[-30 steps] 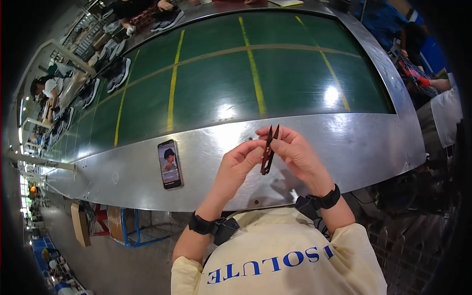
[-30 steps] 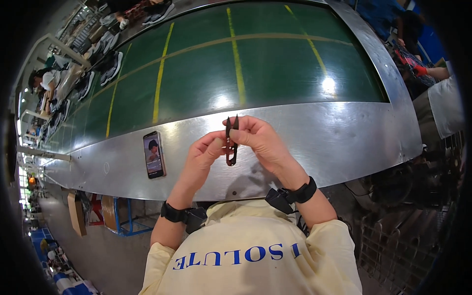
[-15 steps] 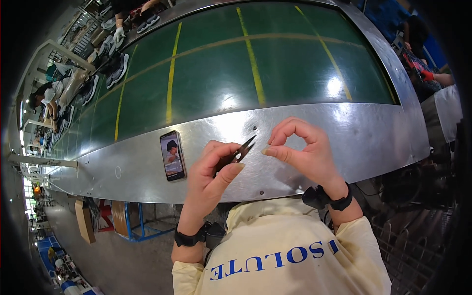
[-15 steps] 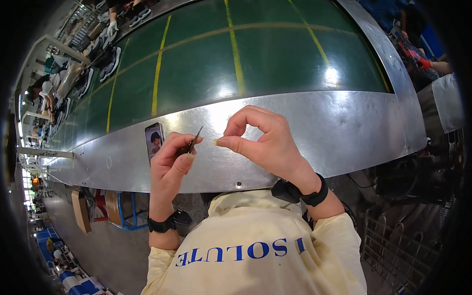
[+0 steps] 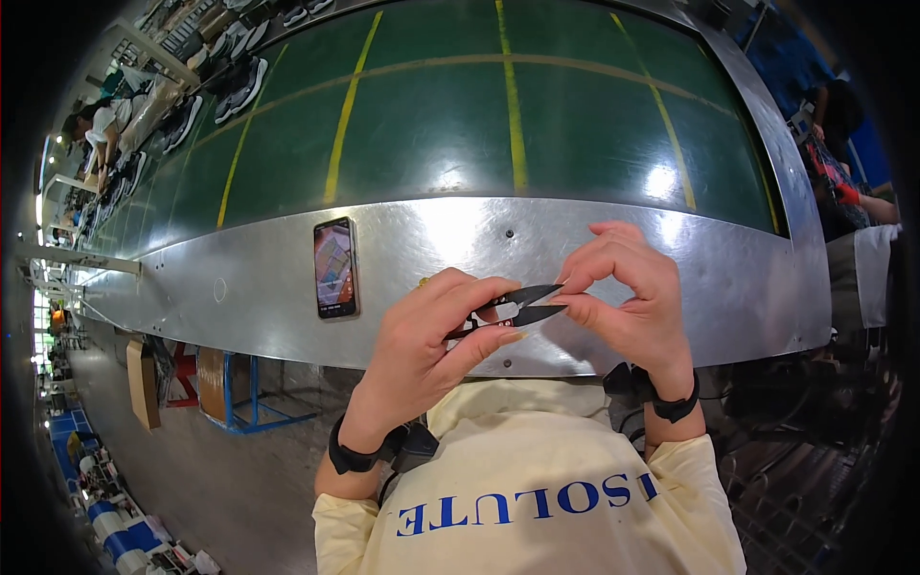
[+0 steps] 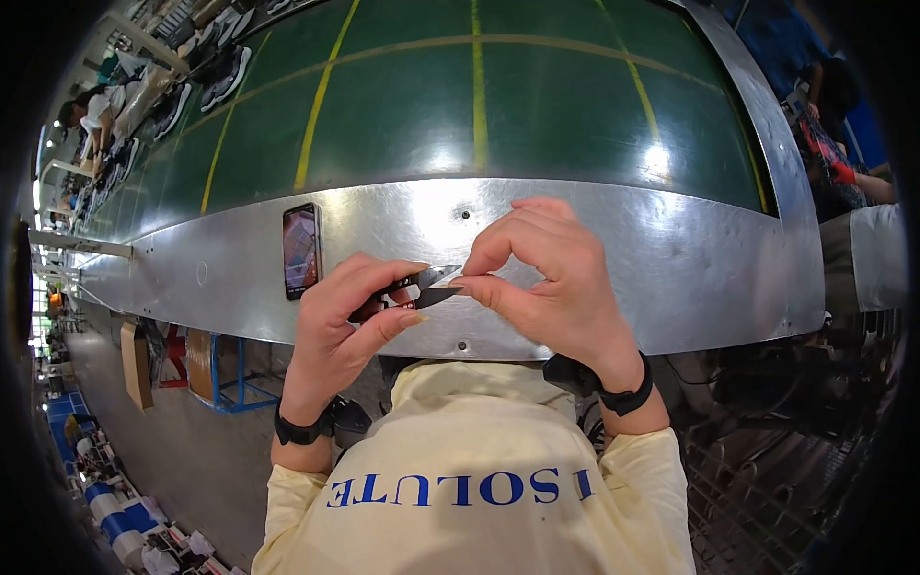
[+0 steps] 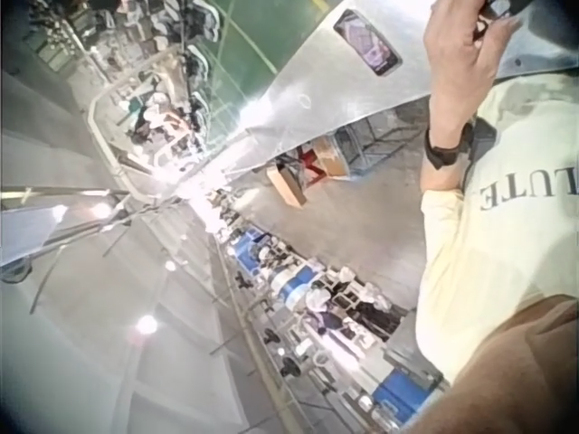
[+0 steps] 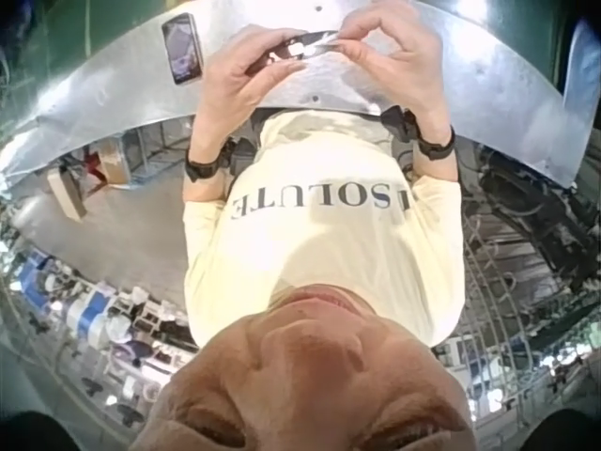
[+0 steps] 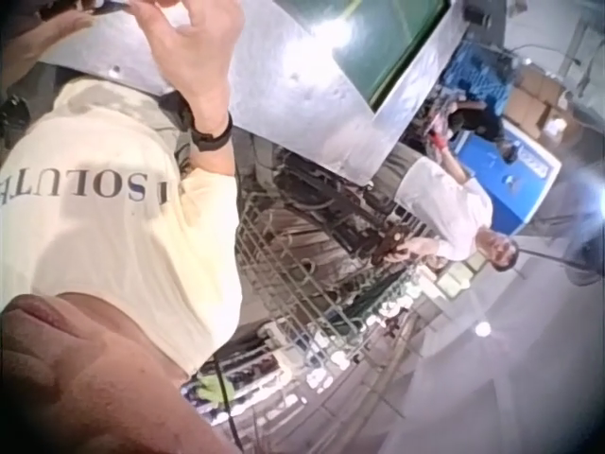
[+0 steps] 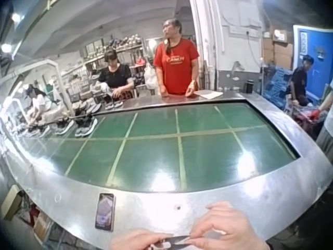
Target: Trimming excess material from shoes using a small cutting tool on a production line.
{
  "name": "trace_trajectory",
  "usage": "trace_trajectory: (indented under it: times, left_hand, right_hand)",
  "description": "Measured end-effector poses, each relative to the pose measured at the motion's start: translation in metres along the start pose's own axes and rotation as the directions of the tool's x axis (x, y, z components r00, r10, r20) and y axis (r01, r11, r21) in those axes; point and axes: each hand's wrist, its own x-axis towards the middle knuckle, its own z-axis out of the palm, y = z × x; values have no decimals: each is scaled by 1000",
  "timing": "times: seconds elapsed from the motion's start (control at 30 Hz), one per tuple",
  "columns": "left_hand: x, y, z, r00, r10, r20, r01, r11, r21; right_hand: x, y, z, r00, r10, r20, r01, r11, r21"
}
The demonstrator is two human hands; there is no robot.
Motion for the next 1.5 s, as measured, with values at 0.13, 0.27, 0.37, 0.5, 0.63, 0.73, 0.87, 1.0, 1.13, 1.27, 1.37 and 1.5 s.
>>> trace_trajectory:
  times: [0.13, 0.27, 0.37, 0.5, 0.63, 0.73, 0.87, 1.0, 1.13, 1.27, 1.37, 1.5]
  left_hand:
    - [0, 0, 0, 1000, 2, 17, -2, 1000, -4]
    - [-1, -2, 1, 998, 41, 39, -40, 999, -7]
    - [-1, -1, 1, 998, 39, 42, -37, 999, -28]
    - [-2, 0, 1, 999, 31, 41, -30, 999, -36]
    - [-4, -1, 0, 999, 8, 47, -6, 999, -43]
    - [-5, -1, 1, 998, -21, 65, 28, 995, -99]
    - [-6, -2, 1, 995, -52, 84, 66, 983, -170]
    - [-6, -1, -1, 990, -94, 107, 115, 969, -217]
    - [-7, -2, -1, 994, -73, 85, 88, 979, -184]
    - [-6, -1, -1, 995, -62, 74, 75, 980, -186]
    - [-7, -1, -1, 996, -65, 63, 77, 976, -206]
    - [-8, -2, -1, 997, -57, 54, 67, 976, -207]
  right_hand:
    - [1, -1, -2, 999, -26, 32, 26, 999, -22]
    - [2, -1, -4, 999, -21, 39, 22, 999, -34]
    - [3, -1, -6, 998, -32, 57, 36, 997, -67]
    - [5, -2, -6, 998, -30, 62, 34, 998, -59]
    - [6, -3, -5, 998, -25, 62, 28, 998, -50]
    - [5, -3, -6, 997, -33, 63, 37, 998, -52]
    - [7, -5, -7, 996, -36, 82, 41, 997, -62]
    - [10, -6, -7, 993, -69, 94, 78, 993, -94]
    - [10, -6, -6, 994, -59, 96, 67, 994, -85]
    - [9, -3, -4, 994, -56, 97, 62, 996, -59]
    - [8, -1, -2, 995, -42, 94, 43, 999, -12]
    - [6, 2, 2, 997, -22, 71, 19, 998, 52]
